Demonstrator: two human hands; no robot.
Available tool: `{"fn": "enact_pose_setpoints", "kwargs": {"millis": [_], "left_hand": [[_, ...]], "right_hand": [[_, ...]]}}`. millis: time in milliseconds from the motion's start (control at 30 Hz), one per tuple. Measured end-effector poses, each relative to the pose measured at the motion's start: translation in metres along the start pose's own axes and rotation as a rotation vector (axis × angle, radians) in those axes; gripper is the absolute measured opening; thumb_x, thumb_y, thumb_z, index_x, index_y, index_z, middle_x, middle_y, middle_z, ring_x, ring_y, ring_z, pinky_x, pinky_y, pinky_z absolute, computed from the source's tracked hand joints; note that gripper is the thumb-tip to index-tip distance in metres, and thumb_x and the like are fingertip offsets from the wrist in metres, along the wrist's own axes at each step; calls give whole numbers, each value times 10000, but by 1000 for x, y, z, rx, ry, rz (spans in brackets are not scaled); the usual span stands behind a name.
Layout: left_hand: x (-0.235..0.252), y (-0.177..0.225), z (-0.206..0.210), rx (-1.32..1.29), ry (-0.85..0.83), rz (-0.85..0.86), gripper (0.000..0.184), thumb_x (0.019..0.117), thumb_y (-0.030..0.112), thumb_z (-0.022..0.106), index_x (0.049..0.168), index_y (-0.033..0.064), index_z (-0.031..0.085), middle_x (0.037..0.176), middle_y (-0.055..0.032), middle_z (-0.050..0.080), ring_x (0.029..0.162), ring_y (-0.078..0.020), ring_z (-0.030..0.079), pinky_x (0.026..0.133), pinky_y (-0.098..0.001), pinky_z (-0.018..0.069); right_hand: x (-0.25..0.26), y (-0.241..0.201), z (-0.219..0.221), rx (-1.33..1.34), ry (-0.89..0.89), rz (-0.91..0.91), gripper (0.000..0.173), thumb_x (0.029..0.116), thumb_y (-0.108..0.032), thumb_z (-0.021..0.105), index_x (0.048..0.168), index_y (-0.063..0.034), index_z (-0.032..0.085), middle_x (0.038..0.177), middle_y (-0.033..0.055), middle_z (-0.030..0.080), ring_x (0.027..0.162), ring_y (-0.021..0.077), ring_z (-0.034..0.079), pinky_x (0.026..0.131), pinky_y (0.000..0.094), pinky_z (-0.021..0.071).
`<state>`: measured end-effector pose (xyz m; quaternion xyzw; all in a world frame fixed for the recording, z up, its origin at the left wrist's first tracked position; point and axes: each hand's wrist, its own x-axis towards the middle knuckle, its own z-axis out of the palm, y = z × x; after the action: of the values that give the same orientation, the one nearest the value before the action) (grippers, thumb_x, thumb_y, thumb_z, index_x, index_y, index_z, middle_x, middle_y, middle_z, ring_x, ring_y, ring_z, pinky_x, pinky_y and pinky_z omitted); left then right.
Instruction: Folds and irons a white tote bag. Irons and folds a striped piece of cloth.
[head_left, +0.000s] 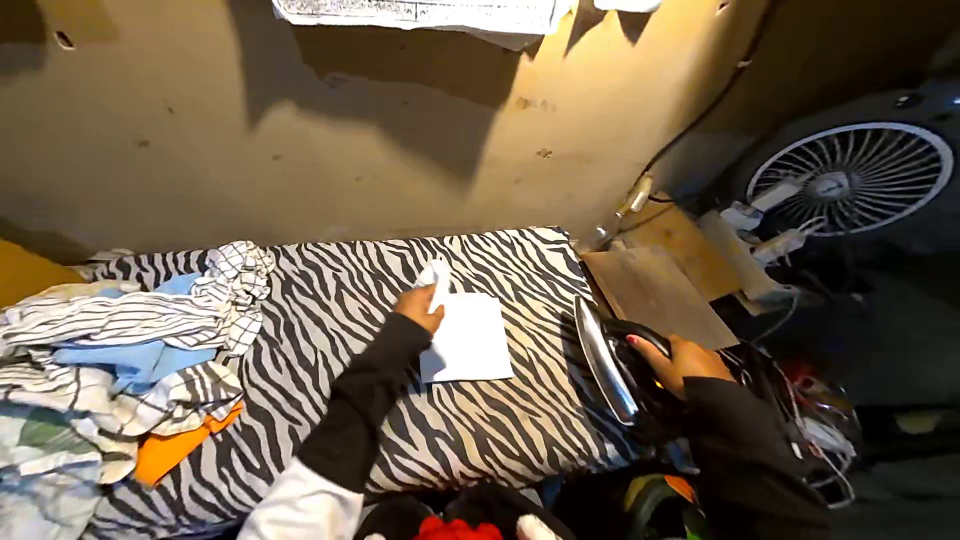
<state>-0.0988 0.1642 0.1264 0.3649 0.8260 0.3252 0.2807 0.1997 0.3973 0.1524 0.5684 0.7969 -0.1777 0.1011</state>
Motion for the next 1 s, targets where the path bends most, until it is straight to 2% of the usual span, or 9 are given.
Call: {"fn": "enact_pose_setpoints", "kwargs": {"millis": [67, 133, 300, 433, 533, 600, 800, 867, 1000], "left_hand": [[8, 17, 28, -19, -150, 31, 598, 1067, 314, 544, 1549, -1, 386, 1202, -256, 687, 1024, -369, 708, 926, -526, 555], [2, 14, 39, -52, -136, 59, 640, 1070, 356, 530, 1573, 5, 346, 1251, -236, 685, 1074, -371, 699, 978, -541, 524], [-55, -56, 34, -211, 346, 88, 349, 1028, 83, 525, 1335, -63, 604, 1070, -200, 742, 944, -272, 741, 880, -434, 588], [-97, -73, 32, -279, 571, 113, 282, 1001, 66, 501, 1186, -42, 684, 945, -80, 766, 812, -81, 729, 750, -248, 594], [-109, -67, 32, -218, 677, 194, 277, 980, 79, 508, 1122, -43, 713, 907, -57, 770, 797, -38, 718, 734, -206, 582], [-115, -73, 28, -181, 720, 199, 282, 976, 91, 513, 1114, -41, 720, 903, -60, 771, 795, -42, 719, 734, -207, 582], [-131, -114, 33, -321, 612, -15, 267, 970, 65, 519, 1125, -53, 702, 900, -72, 769, 767, -54, 727, 722, -217, 593], [-129, -118, 43, -353, 532, -98, 257, 974, 48, 521, 1136, -46, 698, 915, -80, 767, 773, -65, 728, 730, -224, 593], [-110, -110, 57, -363, 312, -179, 290, 993, 29, 560, 1256, -64, 639, 1023, -162, 744, 891, -182, 734, 847, -348, 592]], "right_hand": [[-5, 1, 3, -11, -16, 6, 726, 1050, -544, 512, 1359, 112, 551, 1303, 382, 603, 1286, 535, 555, 1074, 674, 400], [-11, 2, 5, -7, -28, 5, 719, 1052, -538, 511, 1360, 110, 554, 1295, 386, 605, 1280, 536, 561, 1073, 671, 401], [-31, -32, 10, -8, 11, -252, 685, 1037, -536, 551, 1337, 78, 596, 1177, 386, 654, 1158, 572, 616, 983, 723, 440], [-23, -137, 41, -113, -122, -665, 711, 996, -614, 565, 1293, 27, 642, 1106, 329, 697, 1092, 529, 661, 936, 704, 487], [-13, -214, 94, -173, -265, -835, 692, 1001, -610, 556, 1275, 18, 650, 1159, 310, 690, 1148, 503, 647, 965, 697, 478], [-28, -228, 105, -231, -322, -900, 687, 1012, -601, 538, 1276, 25, 639, 1179, 317, 680, 1158, 508, 641, 957, 697, 483], [-31, -185, 86, -303, -352, -719, 715, 1026, -633, 479, 1300, 19, 587, 1139, 308, 685, 1114, 508, 659, 916, 665, 505], [-33, -195, 84, -305, -328, -719, 701, 1041, -605, 470, 1323, 29, 573, 1153, 318, 683, 1118, 516, 658, 914, 669, 502], [-21, -239, 88, -229, -281, -738, 648, 1067, -555, 453, 1357, 13, 570, 1220, 307, 672, 1171, 498, 643, 955, 665, 488]]}}
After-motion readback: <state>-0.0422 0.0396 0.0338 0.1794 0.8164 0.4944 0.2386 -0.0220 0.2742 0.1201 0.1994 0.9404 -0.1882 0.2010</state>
